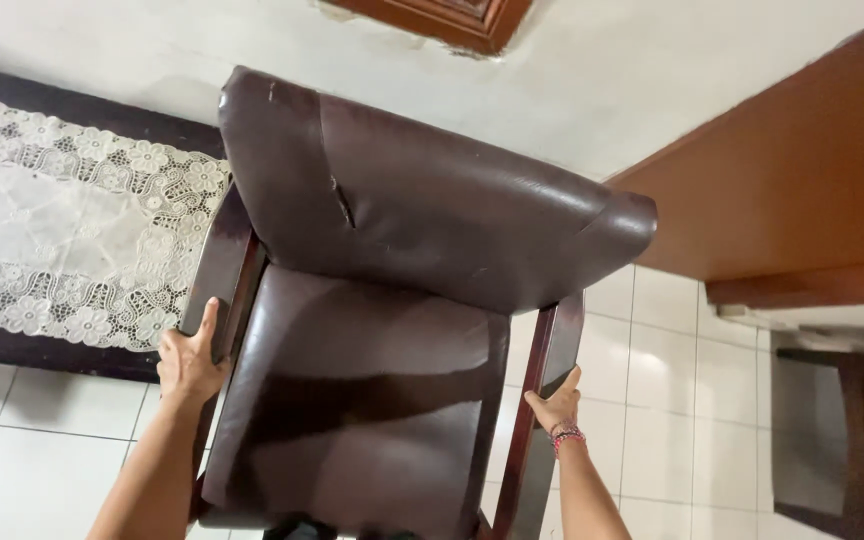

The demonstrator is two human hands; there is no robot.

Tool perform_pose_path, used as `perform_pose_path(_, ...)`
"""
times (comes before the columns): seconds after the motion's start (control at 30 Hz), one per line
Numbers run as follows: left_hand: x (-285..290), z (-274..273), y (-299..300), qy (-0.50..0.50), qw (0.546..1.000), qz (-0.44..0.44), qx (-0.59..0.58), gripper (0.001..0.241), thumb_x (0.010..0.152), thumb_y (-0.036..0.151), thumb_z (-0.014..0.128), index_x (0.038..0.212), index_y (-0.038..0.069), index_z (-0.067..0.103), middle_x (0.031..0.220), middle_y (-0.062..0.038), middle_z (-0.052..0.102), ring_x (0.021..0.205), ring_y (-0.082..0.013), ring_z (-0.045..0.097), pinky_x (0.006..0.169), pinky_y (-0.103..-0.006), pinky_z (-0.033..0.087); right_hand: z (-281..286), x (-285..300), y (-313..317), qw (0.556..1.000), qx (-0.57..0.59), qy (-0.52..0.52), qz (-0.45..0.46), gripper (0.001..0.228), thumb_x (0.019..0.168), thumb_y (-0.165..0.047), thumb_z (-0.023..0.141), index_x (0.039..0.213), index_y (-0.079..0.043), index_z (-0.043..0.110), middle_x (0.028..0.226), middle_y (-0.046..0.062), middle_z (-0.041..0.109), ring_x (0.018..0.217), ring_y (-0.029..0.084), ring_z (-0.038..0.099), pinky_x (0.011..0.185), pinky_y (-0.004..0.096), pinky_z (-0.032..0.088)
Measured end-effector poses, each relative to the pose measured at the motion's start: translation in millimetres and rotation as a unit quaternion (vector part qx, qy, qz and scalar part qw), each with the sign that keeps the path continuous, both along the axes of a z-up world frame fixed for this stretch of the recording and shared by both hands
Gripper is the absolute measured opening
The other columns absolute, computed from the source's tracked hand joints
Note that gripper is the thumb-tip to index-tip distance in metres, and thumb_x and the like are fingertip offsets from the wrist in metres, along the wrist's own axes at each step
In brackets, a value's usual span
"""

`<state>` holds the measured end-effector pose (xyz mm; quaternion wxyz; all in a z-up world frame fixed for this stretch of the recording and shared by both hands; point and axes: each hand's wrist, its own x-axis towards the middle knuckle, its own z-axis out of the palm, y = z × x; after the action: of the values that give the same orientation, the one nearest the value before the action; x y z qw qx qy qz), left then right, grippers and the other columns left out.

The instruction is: The person tidies a balcony area by sliding a table and chairs into position, then smoothing a tablecloth on the table. The person then picks up various footwear, including slides, flip-flops, and crocs, and places them on a stool, arranging them by hand.

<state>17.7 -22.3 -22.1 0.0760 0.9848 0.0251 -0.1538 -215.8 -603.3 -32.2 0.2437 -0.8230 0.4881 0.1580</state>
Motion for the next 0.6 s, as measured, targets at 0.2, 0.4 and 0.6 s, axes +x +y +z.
perform_pose_path(0.2, 5.8, 2.8, -2.6, 0.020, 1.000, 0.001, 0.009, 0.120, 0.072, 0.033, 0.089, 0.163, 0.053, 0.013, 0.123, -0.028, 0.047, 0.118, -0.0467, 0.054, 0.090, -0.0557, 0.055, -21.3, -1.6, -15.7, 1.000, -0.014, -0.021, 0.011, 0.135, 0.070, -0.032, 0.091, 0.160, -0.006, -0.007, 0.148, 0.039, 0.035, 0.137, 0.049, 0.043, 0.118, 0.045, 0.037)
perform_pose_path(0.4, 7.5, 2.0, 3.2, 0.043, 0.999, -0.004, 0.016, 0.121, 0.074, 0.037, 0.088, 0.165, 0.054, 0.011, 0.119, -0.028, 0.049, 0.113, -0.0451, 0.058, 0.089, -0.0535, 0.057, -7.7, 3.4, -4.5, 1.000, -0.001, -0.027, 0.002, 0.133, 0.071, -0.031, 0.090, 0.160, -0.008, -0.007, 0.146, 0.037, 0.038, 0.136, 0.048, 0.046, 0.116, 0.045, 0.040)
perform_pose_path(0.6, 1.3, -6.6, 20.3, 0.050, 0.998, 0.017, 0.031, 0.123, 0.073, 0.039, 0.089, 0.167, 0.054, 0.011, 0.121, -0.030, 0.049, 0.108, -0.0467, 0.061, 0.088, -0.0543, 0.057, 4.7, 10.7, 14.6, 1.000, 0.013, 0.013, -0.025, 0.127, 0.073, -0.031, 0.086, 0.163, -0.016, -0.003, 0.138, 0.032, 0.048, 0.129, 0.045, 0.055, 0.111, 0.046, 0.048)
